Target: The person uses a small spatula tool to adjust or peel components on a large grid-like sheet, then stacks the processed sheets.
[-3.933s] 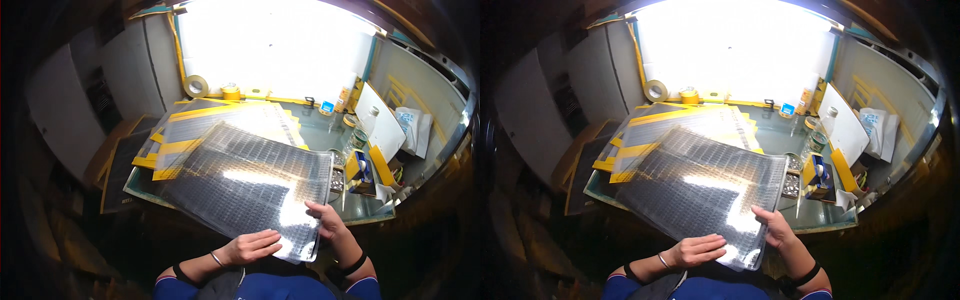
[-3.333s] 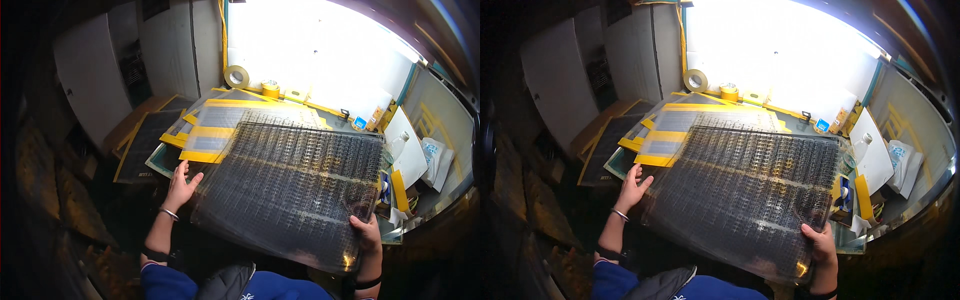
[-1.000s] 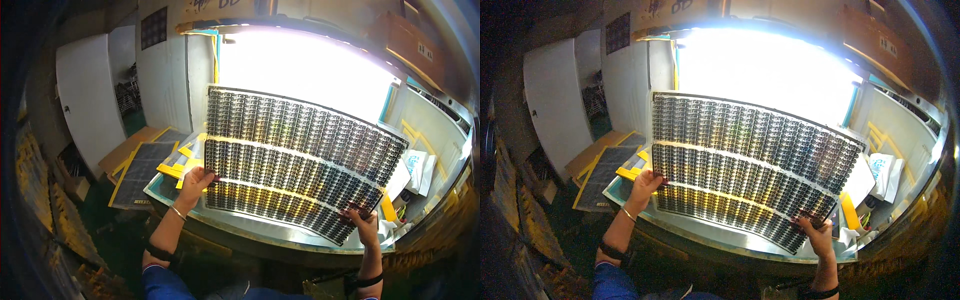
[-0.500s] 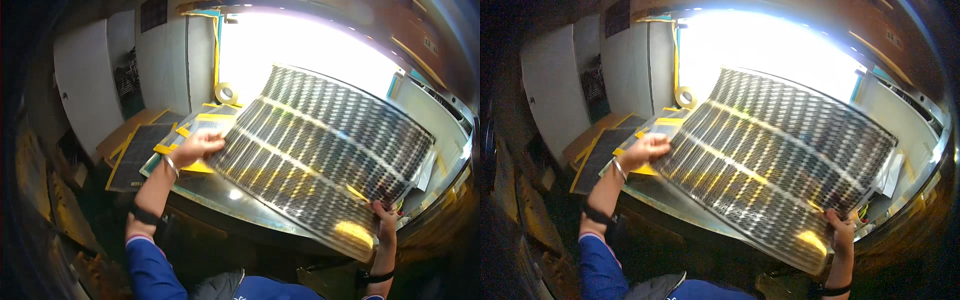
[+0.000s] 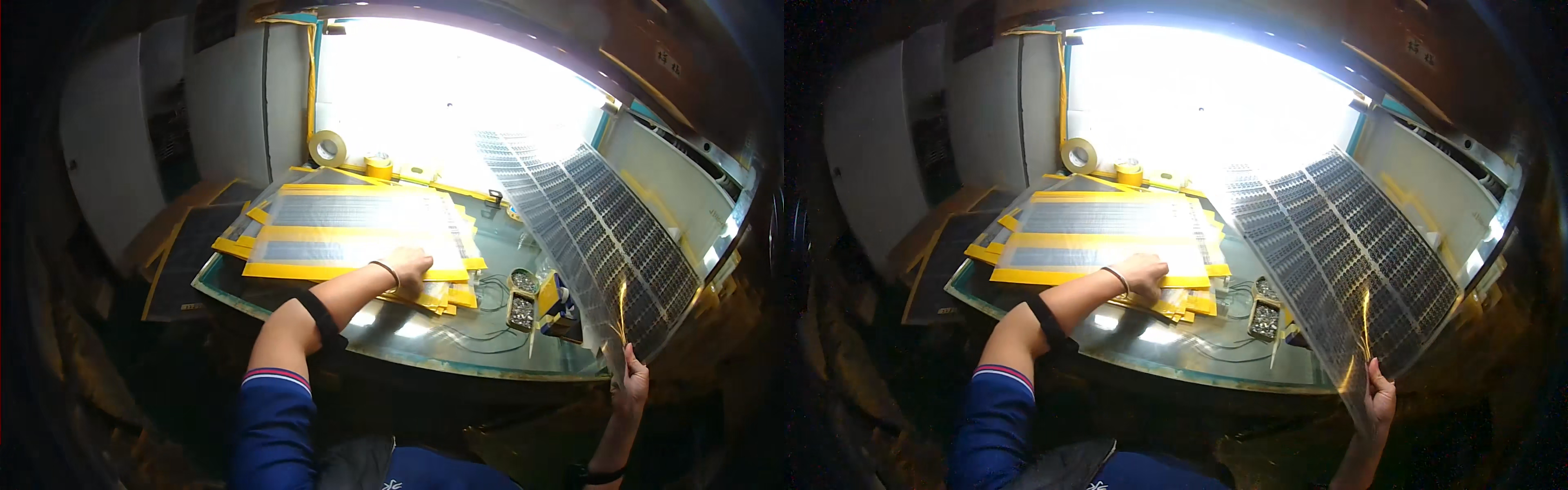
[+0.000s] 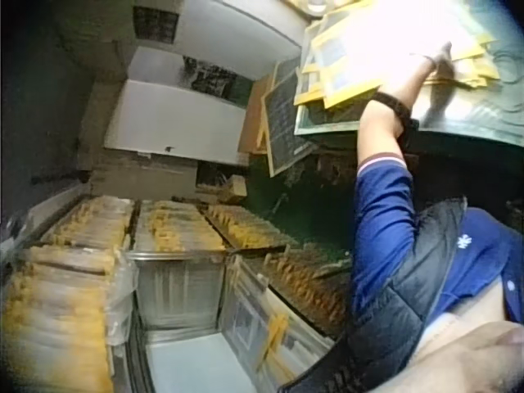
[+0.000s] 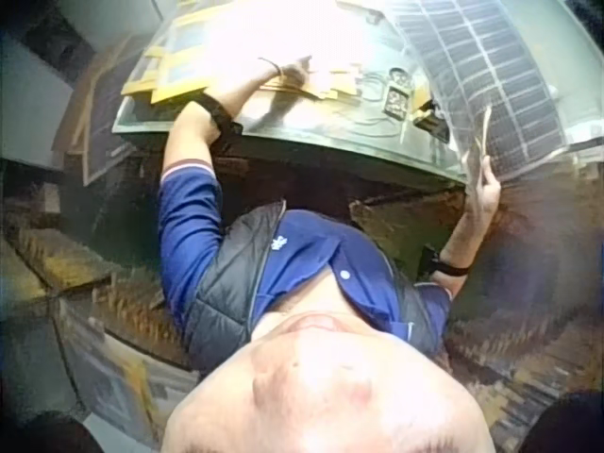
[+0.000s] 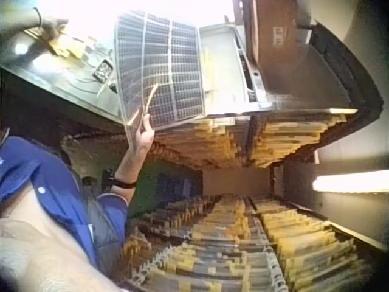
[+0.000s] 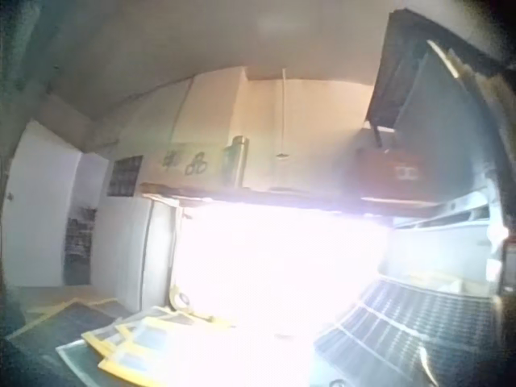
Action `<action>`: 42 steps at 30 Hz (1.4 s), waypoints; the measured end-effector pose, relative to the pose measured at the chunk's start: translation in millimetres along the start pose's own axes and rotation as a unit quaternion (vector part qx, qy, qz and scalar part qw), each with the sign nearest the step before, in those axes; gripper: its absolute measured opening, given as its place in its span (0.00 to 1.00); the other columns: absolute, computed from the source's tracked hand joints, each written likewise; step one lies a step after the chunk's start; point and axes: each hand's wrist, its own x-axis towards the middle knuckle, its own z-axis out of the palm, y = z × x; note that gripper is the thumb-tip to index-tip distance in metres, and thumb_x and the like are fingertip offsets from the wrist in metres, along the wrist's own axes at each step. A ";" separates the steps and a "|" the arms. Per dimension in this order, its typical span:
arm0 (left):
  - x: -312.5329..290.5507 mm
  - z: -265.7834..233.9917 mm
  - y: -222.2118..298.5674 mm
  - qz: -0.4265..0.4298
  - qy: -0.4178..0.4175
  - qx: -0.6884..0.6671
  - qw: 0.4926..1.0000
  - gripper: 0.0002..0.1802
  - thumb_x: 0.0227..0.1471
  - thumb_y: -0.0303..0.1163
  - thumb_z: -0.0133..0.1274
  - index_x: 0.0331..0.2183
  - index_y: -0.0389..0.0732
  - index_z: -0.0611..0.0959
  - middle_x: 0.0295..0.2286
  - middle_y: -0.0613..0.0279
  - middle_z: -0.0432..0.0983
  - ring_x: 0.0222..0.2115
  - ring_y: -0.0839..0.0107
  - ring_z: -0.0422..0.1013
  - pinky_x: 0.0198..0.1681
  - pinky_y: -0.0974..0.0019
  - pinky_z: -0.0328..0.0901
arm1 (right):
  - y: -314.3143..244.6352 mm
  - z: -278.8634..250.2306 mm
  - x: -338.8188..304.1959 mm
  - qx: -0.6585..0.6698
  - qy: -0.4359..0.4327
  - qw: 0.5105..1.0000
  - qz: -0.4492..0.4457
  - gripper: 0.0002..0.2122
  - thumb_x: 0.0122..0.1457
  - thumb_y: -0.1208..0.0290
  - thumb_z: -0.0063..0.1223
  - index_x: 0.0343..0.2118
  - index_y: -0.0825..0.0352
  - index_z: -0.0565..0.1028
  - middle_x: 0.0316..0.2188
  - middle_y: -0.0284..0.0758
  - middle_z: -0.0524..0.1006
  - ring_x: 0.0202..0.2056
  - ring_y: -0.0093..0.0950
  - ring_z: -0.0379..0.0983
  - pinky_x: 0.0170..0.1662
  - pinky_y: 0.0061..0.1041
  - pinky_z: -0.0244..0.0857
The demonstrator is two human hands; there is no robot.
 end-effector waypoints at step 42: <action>-145.3 -73.1 56.2 -0.186 0.007 -0.080 0.979 0.16 0.46 0.39 0.60 0.21 0.34 0.80 0.20 0.53 0.78 0.24 0.60 0.76 0.30 0.60 0.70 | -101.1 -72.5 -53.4 -0.169 0.023 0.980 0.105 0.23 0.53 0.82 0.50 0.54 0.67 0.63 0.42 0.37 0.75 0.37 0.30 0.76 0.40 0.29 0.74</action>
